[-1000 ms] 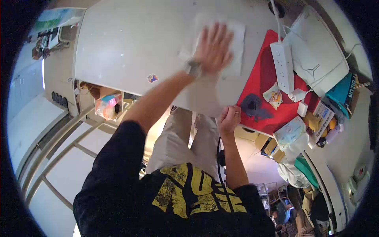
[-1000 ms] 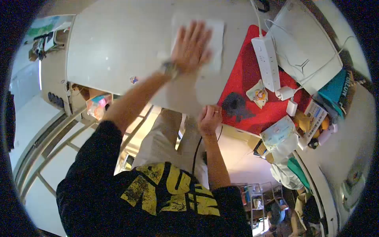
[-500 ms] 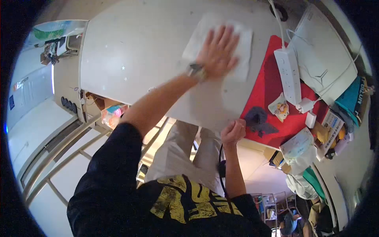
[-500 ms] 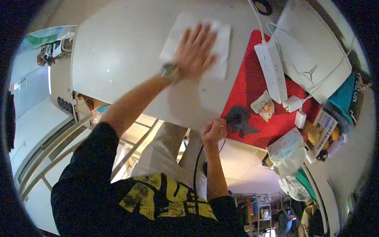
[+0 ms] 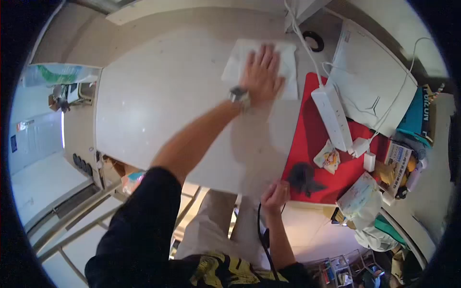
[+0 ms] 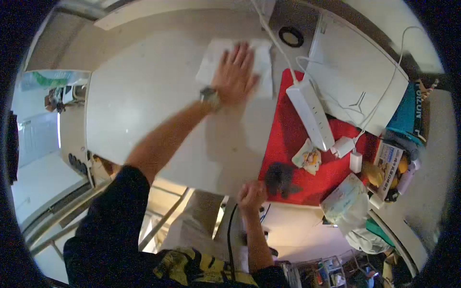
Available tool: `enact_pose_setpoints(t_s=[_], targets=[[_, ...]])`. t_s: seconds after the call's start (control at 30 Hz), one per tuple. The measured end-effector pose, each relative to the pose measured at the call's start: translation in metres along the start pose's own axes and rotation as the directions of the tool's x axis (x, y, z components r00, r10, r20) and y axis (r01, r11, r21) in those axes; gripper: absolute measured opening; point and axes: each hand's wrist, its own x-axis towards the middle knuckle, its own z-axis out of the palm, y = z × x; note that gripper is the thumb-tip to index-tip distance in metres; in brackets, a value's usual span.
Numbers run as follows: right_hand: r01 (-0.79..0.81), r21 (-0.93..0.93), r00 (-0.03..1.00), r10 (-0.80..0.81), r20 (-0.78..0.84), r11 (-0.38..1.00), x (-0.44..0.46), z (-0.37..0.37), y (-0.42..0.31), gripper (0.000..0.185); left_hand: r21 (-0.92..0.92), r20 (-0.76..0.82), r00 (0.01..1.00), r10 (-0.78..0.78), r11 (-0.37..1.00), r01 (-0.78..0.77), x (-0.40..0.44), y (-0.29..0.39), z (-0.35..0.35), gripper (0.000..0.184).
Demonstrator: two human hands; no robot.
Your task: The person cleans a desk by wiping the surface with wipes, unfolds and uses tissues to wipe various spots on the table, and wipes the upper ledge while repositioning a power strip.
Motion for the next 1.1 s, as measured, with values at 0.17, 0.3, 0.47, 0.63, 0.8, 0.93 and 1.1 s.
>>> enact_pose_setpoints(t_s=[0.17,0.3,0.47,0.63,0.8,0.93,1.1], targets=[[-0.004,-0.015,1.0,0.005,0.023,1.0,0.008,-0.004,-0.007,0.017,0.063,-0.161,0.98,0.117,0.992,-0.108,0.071,-0.028,0.043,0.067],[-0.019,-0.009,1.0,0.019,0.021,1.0,0.01,-0.007,-0.007,0.025,-0.039,0.009,0.999,0.044,0.998,-0.044,-0.01,-0.004,0.0,0.069],[-0.098,0.012,0.99,0.097,0.102,0.995,0.007,-0.008,-0.01,0.027,-0.041,-0.119,0.993,0.026,0.999,-0.031,0.007,-0.004,0.01,0.071],[-0.009,-0.04,1.0,0.01,0.028,0.999,0.008,-0.004,-0.007,0.027,0.104,-0.232,0.971,0.061,0.994,-0.038,0.099,-0.024,0.041,0.065],[-0.015,-0.046,0.998,0.018,0.058,0.999,0.01,-0.005,-0.008,0.026,0.115,-0.185,0.971,0.152,0.985,-0.133,0.113,-0.041,0.036,0.056],[-0.022,-0.028,0.997,0.024,0.069,0.999,0.008,-0.004,-0.011,0.026,0.067,-0.094,0.937,0.337,0.941,-0.332,0.132,-0.076,0.038,0.046],[-0.036,-0.024,0.995,0.038,0.089,0.999,0.014,-0.008,-0.014,0.032,0.006,-0.3,0.906,0.298,0.951,-0.311,0.113,-0.091,0.04,0.04]])
